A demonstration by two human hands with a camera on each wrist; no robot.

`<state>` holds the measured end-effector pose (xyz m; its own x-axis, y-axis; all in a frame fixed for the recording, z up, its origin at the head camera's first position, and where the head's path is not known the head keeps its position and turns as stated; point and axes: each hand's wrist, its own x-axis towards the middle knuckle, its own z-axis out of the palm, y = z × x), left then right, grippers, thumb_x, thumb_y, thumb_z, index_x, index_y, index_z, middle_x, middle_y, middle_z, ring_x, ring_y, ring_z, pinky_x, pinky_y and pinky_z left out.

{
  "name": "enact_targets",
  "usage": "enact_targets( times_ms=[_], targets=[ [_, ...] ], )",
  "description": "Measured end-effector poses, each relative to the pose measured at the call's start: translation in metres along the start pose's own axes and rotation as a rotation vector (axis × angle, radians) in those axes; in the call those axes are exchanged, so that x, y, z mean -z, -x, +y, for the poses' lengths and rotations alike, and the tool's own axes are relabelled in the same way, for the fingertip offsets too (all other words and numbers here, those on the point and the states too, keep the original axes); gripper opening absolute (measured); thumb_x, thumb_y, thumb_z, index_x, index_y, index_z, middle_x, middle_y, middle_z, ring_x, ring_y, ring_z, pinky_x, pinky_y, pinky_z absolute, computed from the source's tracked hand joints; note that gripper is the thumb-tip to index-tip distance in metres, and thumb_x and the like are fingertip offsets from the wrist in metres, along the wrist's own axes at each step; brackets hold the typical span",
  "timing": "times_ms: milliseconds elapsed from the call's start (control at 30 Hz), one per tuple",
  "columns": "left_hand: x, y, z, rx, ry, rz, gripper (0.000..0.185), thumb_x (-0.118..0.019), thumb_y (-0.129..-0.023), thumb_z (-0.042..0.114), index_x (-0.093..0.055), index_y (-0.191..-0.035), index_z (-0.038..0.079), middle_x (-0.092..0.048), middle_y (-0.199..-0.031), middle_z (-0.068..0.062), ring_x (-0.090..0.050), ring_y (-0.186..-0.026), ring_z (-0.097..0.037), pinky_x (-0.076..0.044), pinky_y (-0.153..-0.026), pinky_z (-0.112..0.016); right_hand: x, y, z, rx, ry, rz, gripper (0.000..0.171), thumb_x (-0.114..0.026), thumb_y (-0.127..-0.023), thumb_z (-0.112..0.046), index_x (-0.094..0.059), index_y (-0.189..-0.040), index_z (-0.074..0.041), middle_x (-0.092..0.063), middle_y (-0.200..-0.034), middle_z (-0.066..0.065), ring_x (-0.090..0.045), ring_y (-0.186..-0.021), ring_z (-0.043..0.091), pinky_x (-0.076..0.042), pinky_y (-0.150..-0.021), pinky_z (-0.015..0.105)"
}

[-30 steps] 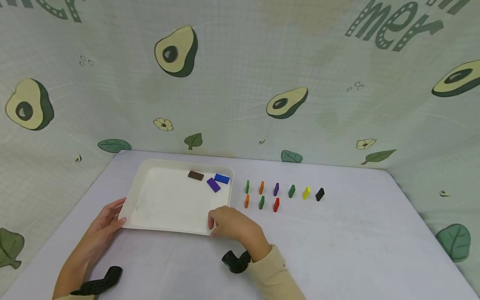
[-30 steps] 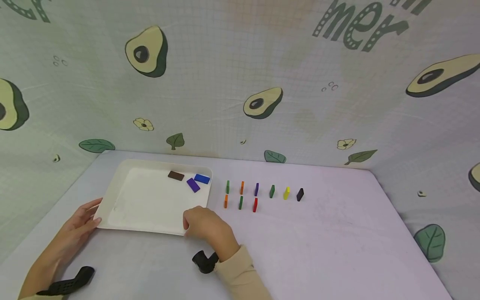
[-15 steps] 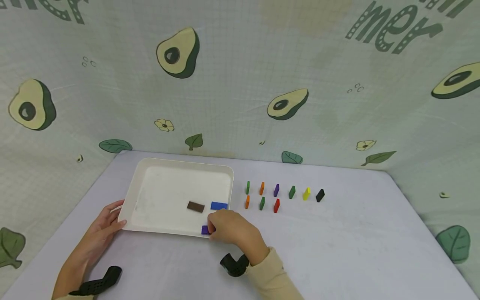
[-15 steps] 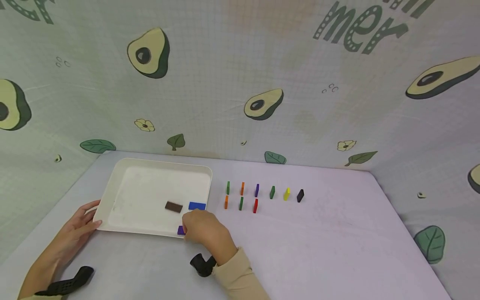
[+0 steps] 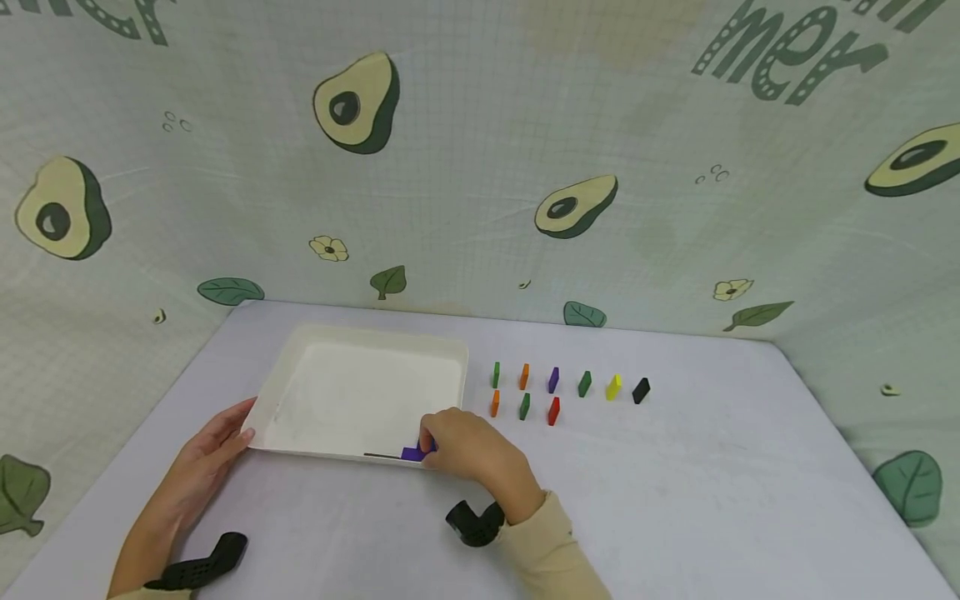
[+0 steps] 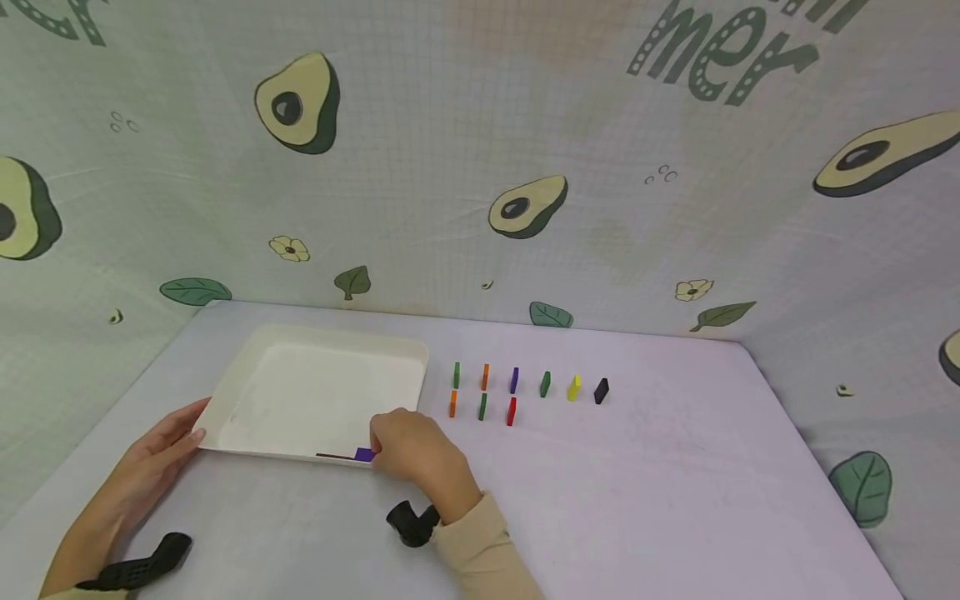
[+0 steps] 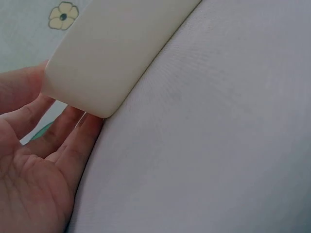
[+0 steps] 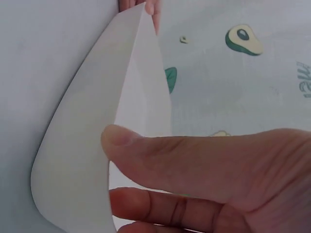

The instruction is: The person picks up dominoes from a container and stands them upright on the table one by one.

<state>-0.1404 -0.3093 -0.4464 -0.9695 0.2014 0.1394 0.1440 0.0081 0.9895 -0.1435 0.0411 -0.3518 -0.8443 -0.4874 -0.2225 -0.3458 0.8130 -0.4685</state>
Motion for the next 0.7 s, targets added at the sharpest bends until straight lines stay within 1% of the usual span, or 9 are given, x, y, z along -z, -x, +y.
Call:
enact_targets(
  times_ms=[67,200,367,467,533,700],
  targets=[
    [0.0,-0.001,0.001,0.023,-0.005,0.016,0.049,-0.045,-0.097,0.005,-0.031,-0.144,0.005,-0.048,-0.127,0.019,-0.049,-0.11,0.01,-0.039,-0.086,-0.003,0.0,-0.001,0.002,-0.002,-0.012,0.004,0.011,-0.071,-0.082,-0.018,-0.061,-0.085,-0.014,-0.054,-0.076,-0.009,-0.048,-0.066,0.007,-0.04,-0.058,0.019],
    [-0.001,-0.001,0.003,0.06,-0.01,0.04,0.049,-0.046,-0.097,0.008,-0.032,-0.144,0.006,-0.052,-0.122,0.02,-0.052,-0.105,0.009,-0.04,-0.084,-0.003,0.0,-0.004,0.005,0.004,-0.059,0.013,0.012,-0.071,-0.082,-0.019,-0.062,-0.088,-0.014,-0.053,-0.072,-0.007,-0.047,-0.063,0.007,-0.04,-0.057,0.019],
    [-0.001,-0.002,0.003,0.072,-0.015,0.054,0.05,-0.047,-0.097,0.009,-0.032,-0.144,0.005,-0.051,-0.122,0.021,-0.051,-0.106,0.011,-0.04,-0.084,-0.003,-0.003,-0.01,0.008,0.053,-0.079,0.075,0.011,-0.067,-0.085,-0.015,-0.063,-0.094,-0.011,-0.049,-0.069,-0.006,-0.045,-0.062,0.007,-0.039,-0.057,0.018],
    [-0.001,-0.002,0.002,0.069,-0.022,0.061,0.049,-0.047,-0.097,0.009,-0.033,-0.143,0.005,-0.05,-0.123,0.022,-0.05,-0.107,0.012,-0.039,-0.084,-0.002,-0.008,-0.016,0.008,0.091,-0.049,0.116,0.012,-0.065,-0.086,-0.011,-0.063,-0.097,-0.009,-0.05,-0.073,-0.004,-0.046,-0.066,0.007,-0.04,-0.061,0.017],
    [-0.001,-0.002,0.001,0.068,-0.026,0.065,0.049,-0.047,-0.097,0.009,-0.033,-0.143,0.005,-0.05,-0.123,0.022,-0.049,-0.108,0.013,-0.039,-0.084,-0.002,-0.011,-0.02,0.009,0.102,-0.022,0.126,0.013,-0.064,-0.086,-0.009,-0.063,-0.099,-0.008,-0.053,-0.079,-0.003,-0.046,-0.071,0.007,-0.042,-0.065,0.016],
    [-0.002,-0.002,0.001,0.076,-0.029,0.066,0.049,-0.048,-0.097,0.01,-0.033,-0.143,0.006,-0.049,-0.123,0.022,-0.049,-0.108,0.013,-0.039,-0.084,-0.002,-0.02,-0.025,0.011,0.089,0.064,0.1,0.018,-0.065,-0.084,-0.009,-0.063,-0.102,-0.011,-0.056,-0.093,-0.003,-0.047,-0.083,0.008,-0.044,-0.075,0.017]
  ],
)
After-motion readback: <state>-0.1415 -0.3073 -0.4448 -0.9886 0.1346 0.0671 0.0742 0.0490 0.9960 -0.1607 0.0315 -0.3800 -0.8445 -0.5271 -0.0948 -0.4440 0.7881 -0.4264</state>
